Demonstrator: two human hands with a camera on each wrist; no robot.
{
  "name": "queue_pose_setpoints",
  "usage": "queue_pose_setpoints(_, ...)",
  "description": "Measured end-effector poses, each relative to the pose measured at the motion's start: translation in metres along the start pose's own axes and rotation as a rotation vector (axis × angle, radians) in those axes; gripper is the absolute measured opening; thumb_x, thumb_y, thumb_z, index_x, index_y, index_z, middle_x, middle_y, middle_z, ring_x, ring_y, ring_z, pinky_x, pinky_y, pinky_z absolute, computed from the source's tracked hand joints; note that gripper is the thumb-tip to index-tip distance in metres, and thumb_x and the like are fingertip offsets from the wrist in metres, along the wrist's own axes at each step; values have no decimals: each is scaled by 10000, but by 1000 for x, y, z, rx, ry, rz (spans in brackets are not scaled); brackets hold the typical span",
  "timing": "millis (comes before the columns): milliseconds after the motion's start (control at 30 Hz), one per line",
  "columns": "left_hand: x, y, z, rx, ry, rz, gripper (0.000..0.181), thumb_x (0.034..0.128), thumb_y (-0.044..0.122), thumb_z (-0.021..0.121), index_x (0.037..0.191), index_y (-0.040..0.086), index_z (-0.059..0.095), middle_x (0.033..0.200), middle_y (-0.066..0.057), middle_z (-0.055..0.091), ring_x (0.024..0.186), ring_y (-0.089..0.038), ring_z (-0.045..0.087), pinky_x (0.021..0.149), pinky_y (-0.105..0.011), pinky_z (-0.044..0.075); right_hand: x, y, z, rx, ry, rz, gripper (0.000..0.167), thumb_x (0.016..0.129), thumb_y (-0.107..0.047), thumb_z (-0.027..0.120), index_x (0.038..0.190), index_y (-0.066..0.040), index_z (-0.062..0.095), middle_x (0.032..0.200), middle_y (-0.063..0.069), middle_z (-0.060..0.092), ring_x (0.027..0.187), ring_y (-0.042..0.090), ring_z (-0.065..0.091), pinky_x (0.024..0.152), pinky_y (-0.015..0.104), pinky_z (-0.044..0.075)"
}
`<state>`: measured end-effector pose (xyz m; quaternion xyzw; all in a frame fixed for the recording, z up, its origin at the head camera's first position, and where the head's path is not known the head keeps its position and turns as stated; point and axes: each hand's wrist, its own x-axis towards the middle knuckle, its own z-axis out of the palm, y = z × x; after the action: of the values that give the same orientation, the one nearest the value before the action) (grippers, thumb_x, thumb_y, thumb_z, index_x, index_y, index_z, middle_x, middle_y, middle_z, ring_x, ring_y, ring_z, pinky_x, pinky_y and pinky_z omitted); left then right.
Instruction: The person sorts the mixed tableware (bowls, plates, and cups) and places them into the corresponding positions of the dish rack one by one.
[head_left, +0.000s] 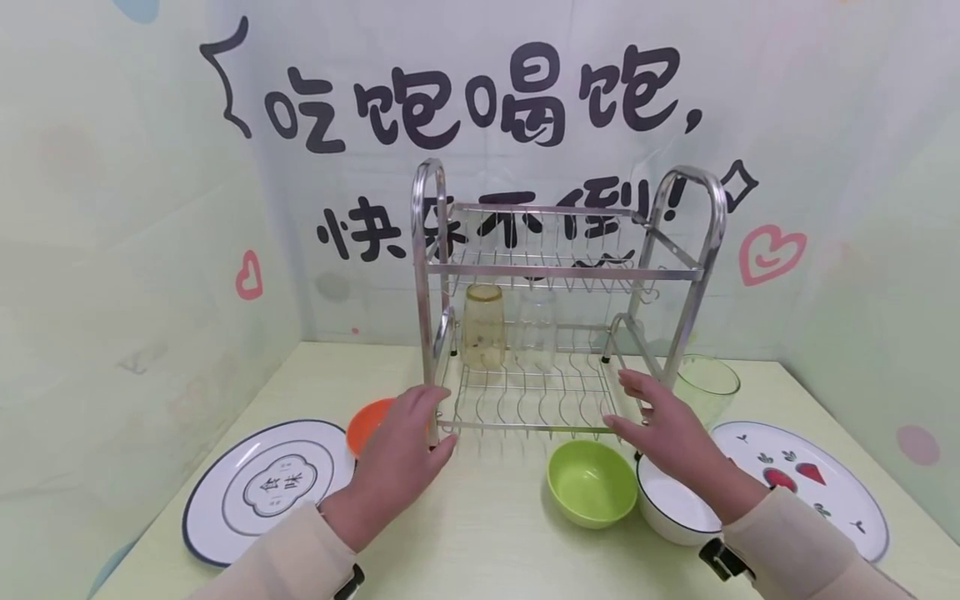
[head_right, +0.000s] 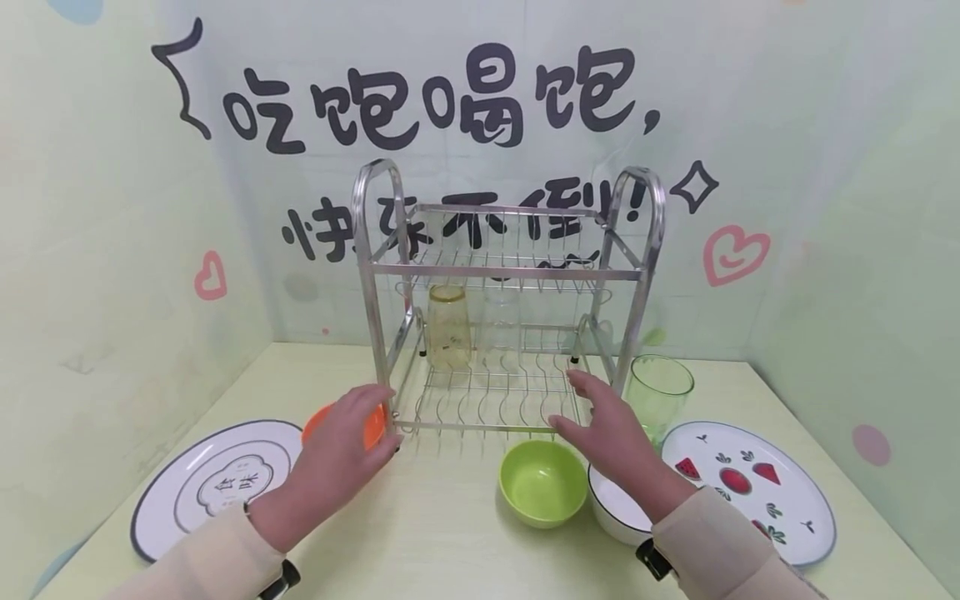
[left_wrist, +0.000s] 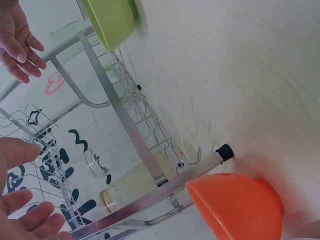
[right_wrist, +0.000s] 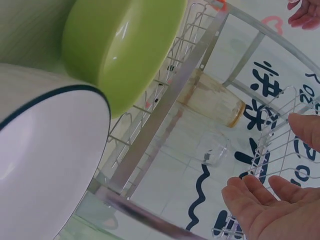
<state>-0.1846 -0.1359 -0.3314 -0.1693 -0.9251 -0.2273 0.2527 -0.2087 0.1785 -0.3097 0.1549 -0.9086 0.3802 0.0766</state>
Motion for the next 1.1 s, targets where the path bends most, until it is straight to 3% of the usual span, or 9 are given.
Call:
queue_pose_setpoints(300,-2,3,6,3,-3,37,471,784,99,782,1204,40,578,1203,-101,582,1126,-265,550,874,-388,539,-9,8,-13,-34,45,37,597,911,-193,666,1396,40,407,1371,290,476,1222,467,488,959,551,450)
queue_pose_setpoints(567,-3,8,10,-16,-33,10,467,798,100,767,1221,55,574,1215,-85,579,1127,-254,551,838,-385,554,-15,17,-29,-24,165,21,467,933,-137,631,1318,71,467,1299,267,540,1217,402,510,971,480,453)
queue_pose_setpoints(933,-3,13,14,-13,-27,32,468,797,128,773,1220,53,586,1207,-77,596,1123,-252,569,889,-389,532,-19,34,-52,-62,219,109,467,989,-231,544,1347,53,449,1328,286,514,1141,454,561,931,532,467)
queue_pose_setpoints(1100,-5,15,20,-10,5,82,430,786,120,774,1176,51,605,1183,-87,612,1118,-264,577,905,-393,522,-15,43,-60,-55,230,149,484,997,-254,515,1351,67,435,1335,294,496,1181,457,515,943,554,453)
